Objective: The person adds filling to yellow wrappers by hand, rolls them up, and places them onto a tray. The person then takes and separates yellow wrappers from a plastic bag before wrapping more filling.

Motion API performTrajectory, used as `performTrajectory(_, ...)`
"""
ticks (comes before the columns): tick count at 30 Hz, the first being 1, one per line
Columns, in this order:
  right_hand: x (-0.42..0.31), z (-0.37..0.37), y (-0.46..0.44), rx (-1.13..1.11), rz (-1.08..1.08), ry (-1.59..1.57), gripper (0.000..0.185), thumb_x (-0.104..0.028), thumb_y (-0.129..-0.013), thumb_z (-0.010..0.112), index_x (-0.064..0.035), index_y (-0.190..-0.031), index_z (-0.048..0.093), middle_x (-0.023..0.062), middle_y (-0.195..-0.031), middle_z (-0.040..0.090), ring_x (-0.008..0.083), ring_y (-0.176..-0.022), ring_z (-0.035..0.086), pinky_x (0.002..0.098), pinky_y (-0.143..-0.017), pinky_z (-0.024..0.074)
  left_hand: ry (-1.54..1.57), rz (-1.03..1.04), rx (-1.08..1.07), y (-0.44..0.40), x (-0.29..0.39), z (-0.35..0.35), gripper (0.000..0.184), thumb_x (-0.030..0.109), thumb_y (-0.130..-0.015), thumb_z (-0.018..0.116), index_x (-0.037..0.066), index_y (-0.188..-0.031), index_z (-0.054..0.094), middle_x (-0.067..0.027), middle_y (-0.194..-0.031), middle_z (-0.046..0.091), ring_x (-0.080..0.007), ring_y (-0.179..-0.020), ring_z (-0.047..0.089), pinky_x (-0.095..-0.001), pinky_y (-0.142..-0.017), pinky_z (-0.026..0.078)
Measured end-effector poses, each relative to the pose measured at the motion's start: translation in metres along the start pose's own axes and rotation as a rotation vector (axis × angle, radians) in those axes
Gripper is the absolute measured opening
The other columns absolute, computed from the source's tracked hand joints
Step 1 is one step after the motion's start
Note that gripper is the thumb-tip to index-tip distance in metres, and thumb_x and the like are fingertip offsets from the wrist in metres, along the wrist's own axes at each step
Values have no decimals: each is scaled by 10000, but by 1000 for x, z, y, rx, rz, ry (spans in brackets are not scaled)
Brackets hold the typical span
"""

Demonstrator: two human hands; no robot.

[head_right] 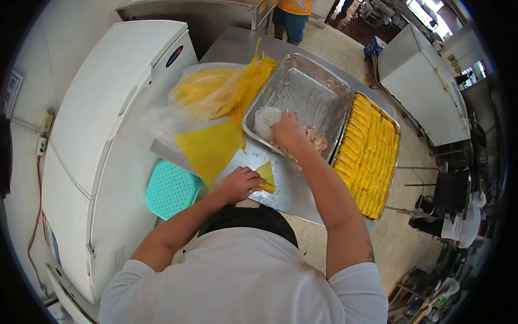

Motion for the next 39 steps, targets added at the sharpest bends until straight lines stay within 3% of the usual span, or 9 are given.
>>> performTrajectory(3,11,3,0,72,-35,-198,320,-88,-907,691,-136,-1197,818,200,-1226,726,393,-1283,627,510,-1128,486,23,2,21,1,5,-3,343,250,-922,762,141,-1245,731,-39,-1166,716,-268,-1107,641,-417,-961,502)
performTrajectory(6,36,23,-10,165,-22,-714,380,-11,-896,585,-95,-1196,805,175,-1050,762,348,-1082,718,439,-1011,538,32,-8,26,0,5,-5,353,254,-915,769,142,-1248,731,-38,-1180,713,-266,-1110,642,-417,-962,501)
performTrajectory(9,44,33,-1,80,172,-1166,407,15,-876,544,-52,-1196,786,198,-1021,746,340,-902,719,412,-893,548,35,-9,21,1,3,-2,376,252,-900,787,138,-1254,731,-46,-1188,711,-273,-1109,645,-420,-956,503)
performTrajectory(12,33,4,39,117,153,-1294,415,23,-872,542,-30,-1218,766,212,-992,716,334,-901,693,412,-896,534,39,-8,32,2,0,2,409,247,-877,815,129,-1260,731,-61,-1185,711,-288,-1098,649,-428,-940,506)
performTrajectory(18,-16,20,131,363,-182,-646,463,-22,-876,624,-108,-1315,744,187,-1128,627,351,-1086,642,452,-962,519,28,-22,46,2,4,-5,375,257,-886,809,128,-1228,729,-61,-1178,692,-292,-1086,645,-436,-926,507)
performTrajectory(24,-57,65,156,206,-216,84,584,-189,-962,621,-191,-1545,570,132,-1302,577,330,-1178,612,456,-954,526,25,-9,44,2,4,-5,357,255,-887,808,127,-1209,723,-75,-1161,677,-306,-1073,638,-441,-920,509)
performTrajectory(30,-47,86,128,230,-24,73,617,-211,-1001,586,-252,-1610,495,117,-1282,594,307,-1185,616,457,-898,553,35,3,44,1,3,-6,361,249,-878,812,124,-1205,722,-79,-1156,678,-312,-1065,638,-443,-917,510)
performTrajectory(33,-56,75,140,237,-185,145,654,-198,-996,597,-261,-1633,465,138,-1285,583,315,-1163,616,456,-888,564,31,3,41,2,3,-6,368,248,-875,814,124,-1209,720,-78,-1154,679,-313,-1067,639,-444,-917,511)
performTrajectory(39,-47,80,136,213,-115,24,651,-182,-994,596,-292,-1626,483,152,-1291,588,338,-1164,617,454,-919,559,41,-12,27,2,3,-6,350,246,-880,814,118,-1193,725,-81,-1170,686,-315,-1087,640,-446,-949,509)
Point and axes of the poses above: each hand's wrist, its own y-axis away from the middle knuckle, its own z-axis out of the palm, x = y × z, the point moved 2 cm from there along -y, towards the middle knuckle
